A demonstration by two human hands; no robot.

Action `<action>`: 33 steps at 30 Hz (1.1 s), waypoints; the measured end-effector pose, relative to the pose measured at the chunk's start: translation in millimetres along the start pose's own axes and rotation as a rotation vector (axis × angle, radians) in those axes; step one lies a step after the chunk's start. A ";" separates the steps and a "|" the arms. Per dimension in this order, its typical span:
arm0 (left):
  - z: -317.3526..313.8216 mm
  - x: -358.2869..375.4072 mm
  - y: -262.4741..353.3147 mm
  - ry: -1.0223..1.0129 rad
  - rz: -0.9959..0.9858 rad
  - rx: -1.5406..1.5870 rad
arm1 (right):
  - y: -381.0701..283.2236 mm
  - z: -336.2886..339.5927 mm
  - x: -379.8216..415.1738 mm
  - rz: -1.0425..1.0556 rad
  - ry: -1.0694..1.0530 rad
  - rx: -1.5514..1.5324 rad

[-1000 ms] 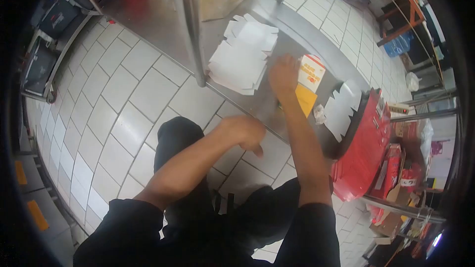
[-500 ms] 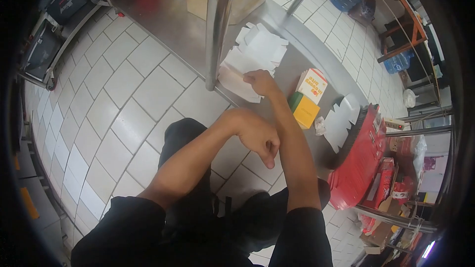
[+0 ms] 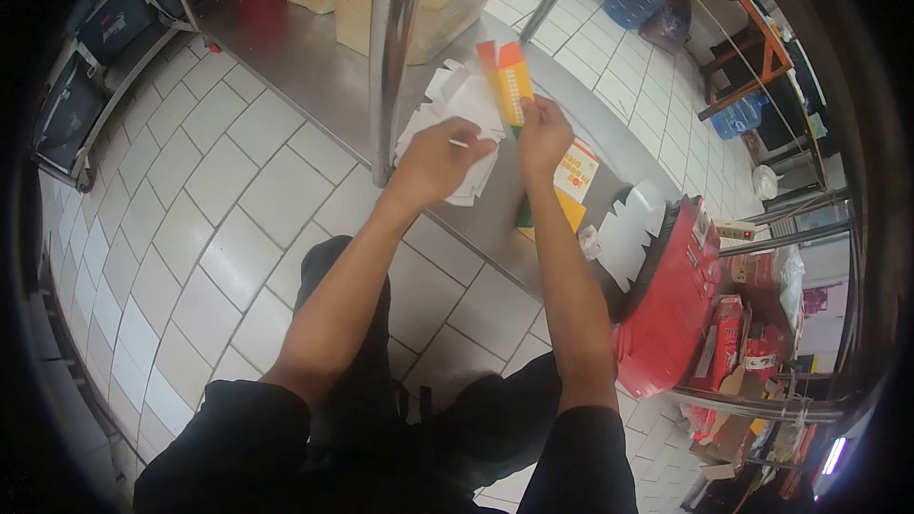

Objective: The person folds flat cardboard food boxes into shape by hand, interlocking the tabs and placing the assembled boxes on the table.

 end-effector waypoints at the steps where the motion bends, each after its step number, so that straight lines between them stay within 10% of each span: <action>1: -0.6 -0.2 3.0 -0.002 -0.005 0.002 | -4.7 8.0 -2.8 -0.057 0.047 -0.131; 12: -17.3 -18.8 -7.1 0.164 0.149 0.480 | -60.1 8.5 38.7 0.001 -0.084 -0.333; 21: -19.4 1.7 23.7 -0.022 0.062 0.697 | -41.5 23.1 47.8 -0.604 -0.469 -0.643; 26: -45.3 -17.5 -21.7 0.122 0.083 0.729 | -45.8 64.6 32.0 -0.056 -0.144 -0.237; 33: -52.4 -9.2 -39.7 0.325 0.401 0.819 | -21.6 144.0 2.4 -0.101 0.330 -0.483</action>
Point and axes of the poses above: each hand's wrist, its own x-axis away from the middle knuckle, its own z-axis out of the back of the hand, y = z × x, the point moved 4 cm from there along -x, towards the middle knuckle, and after that the axes turned 1 degree about -y, right-handed, at the moved point
